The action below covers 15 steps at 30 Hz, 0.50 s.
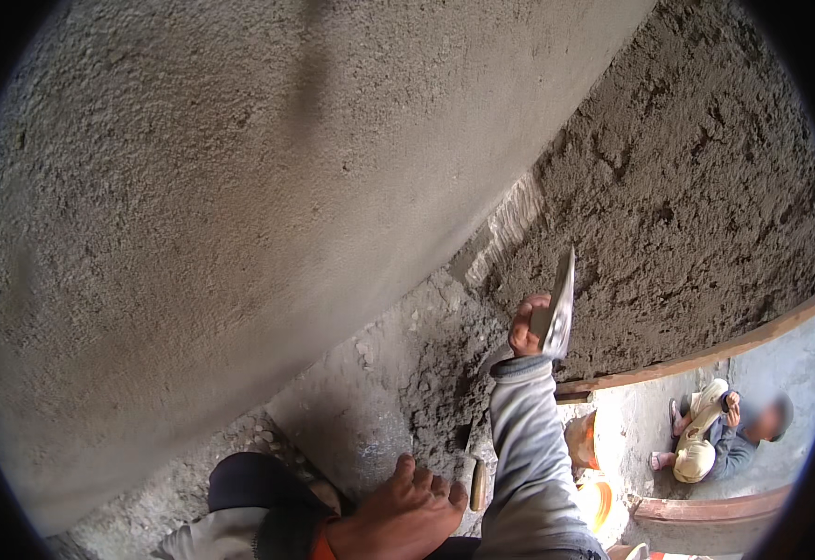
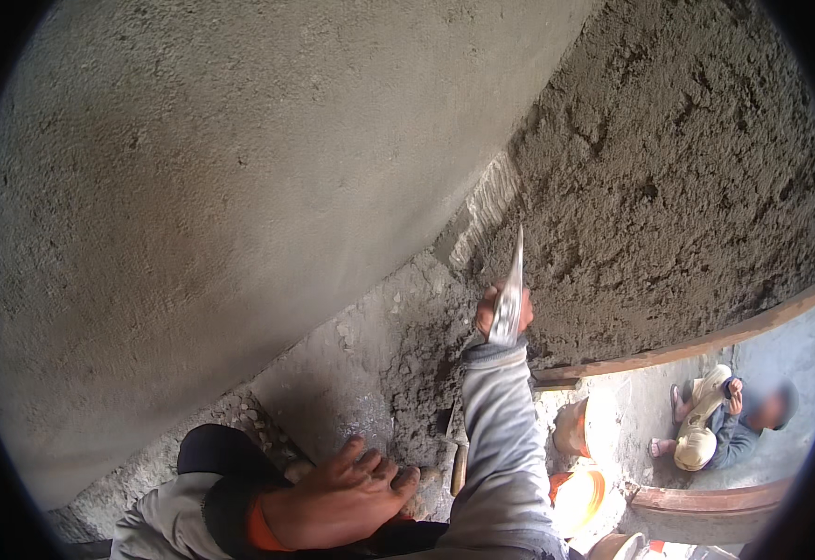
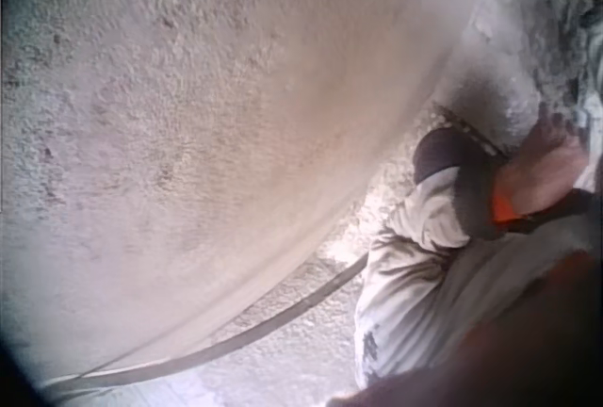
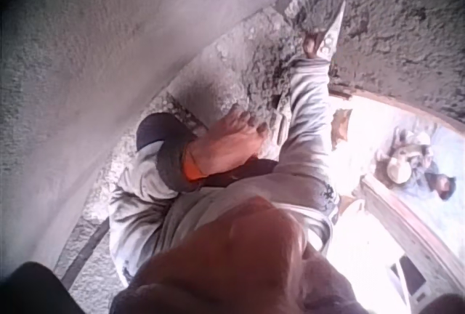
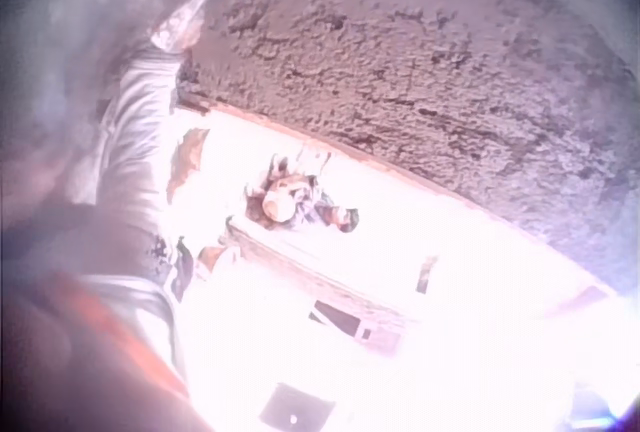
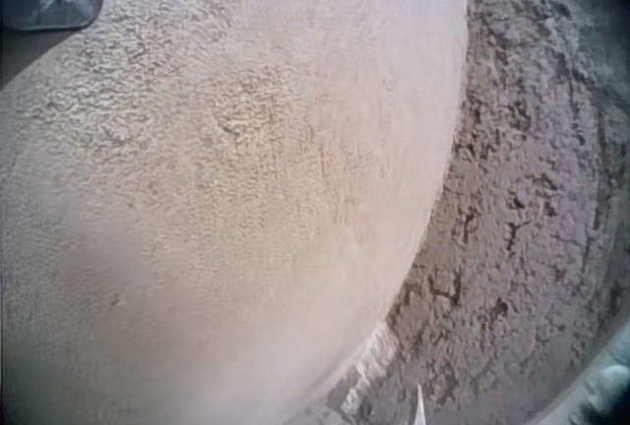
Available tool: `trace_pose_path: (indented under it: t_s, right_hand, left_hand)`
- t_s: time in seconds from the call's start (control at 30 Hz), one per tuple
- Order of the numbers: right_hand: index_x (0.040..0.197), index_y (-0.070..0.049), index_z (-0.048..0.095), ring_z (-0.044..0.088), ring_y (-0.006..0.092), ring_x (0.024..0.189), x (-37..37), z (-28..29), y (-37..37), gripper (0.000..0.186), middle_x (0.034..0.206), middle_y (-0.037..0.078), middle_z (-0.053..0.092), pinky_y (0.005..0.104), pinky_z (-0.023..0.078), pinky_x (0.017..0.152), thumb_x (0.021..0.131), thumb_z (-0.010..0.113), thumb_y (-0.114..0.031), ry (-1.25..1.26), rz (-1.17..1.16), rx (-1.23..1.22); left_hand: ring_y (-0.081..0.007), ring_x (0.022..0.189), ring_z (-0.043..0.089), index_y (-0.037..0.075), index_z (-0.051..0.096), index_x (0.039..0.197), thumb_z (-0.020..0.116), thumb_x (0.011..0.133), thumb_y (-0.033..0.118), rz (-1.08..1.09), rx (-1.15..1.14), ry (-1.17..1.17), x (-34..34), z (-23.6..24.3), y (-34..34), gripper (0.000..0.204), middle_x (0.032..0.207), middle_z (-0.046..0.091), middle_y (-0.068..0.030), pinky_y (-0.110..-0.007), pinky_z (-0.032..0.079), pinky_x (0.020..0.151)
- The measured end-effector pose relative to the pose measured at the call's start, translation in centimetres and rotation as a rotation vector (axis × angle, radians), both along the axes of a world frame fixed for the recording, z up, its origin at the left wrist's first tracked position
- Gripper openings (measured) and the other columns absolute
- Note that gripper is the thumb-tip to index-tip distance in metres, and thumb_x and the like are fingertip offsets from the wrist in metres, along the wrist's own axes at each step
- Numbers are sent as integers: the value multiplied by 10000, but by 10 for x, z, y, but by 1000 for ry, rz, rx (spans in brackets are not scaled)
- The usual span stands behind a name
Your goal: The person applies wet plaster or mortar to a vertical masonry surface using a hand trowel, scraping the material from the floor and spreading it onto the wall corner.
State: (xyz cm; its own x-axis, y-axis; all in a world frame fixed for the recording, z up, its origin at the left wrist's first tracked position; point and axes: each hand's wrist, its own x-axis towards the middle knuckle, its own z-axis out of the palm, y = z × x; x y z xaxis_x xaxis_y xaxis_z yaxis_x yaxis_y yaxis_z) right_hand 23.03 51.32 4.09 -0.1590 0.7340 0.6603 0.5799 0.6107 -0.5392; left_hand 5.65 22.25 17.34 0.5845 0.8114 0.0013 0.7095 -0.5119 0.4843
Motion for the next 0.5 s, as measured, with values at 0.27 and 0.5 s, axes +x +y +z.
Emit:
trace_pose_path:
  t_s: [0.27, 0.5]
  right_hand:
    - [884, 15, 580, 603, 426, 679, 12, -15, -4, 315, 689, 253, 586, 438, 492, 626, 777, 578, -282, -196, -99, -206]
    - [823, -8, 576, 617, 318, 612, 7, -36, 41, 271, 682, 201, 605, 414, 514, 590, 798, 568, -278, -482, -316, -436]
  left_hand:
    - [-290, 880, 595, 7, 525, 1185, 445, 889, 298, 25, 97, -55, -5, 9, -1, 423, 912, 615, -151, -497, 393, 868]
    - [-295, 881, 606, 6, 506, 1208, 431, 881, 245, -25, -50, 28, -1, 4, 14, 412, 914, 624, -176, -502, 385, 887]
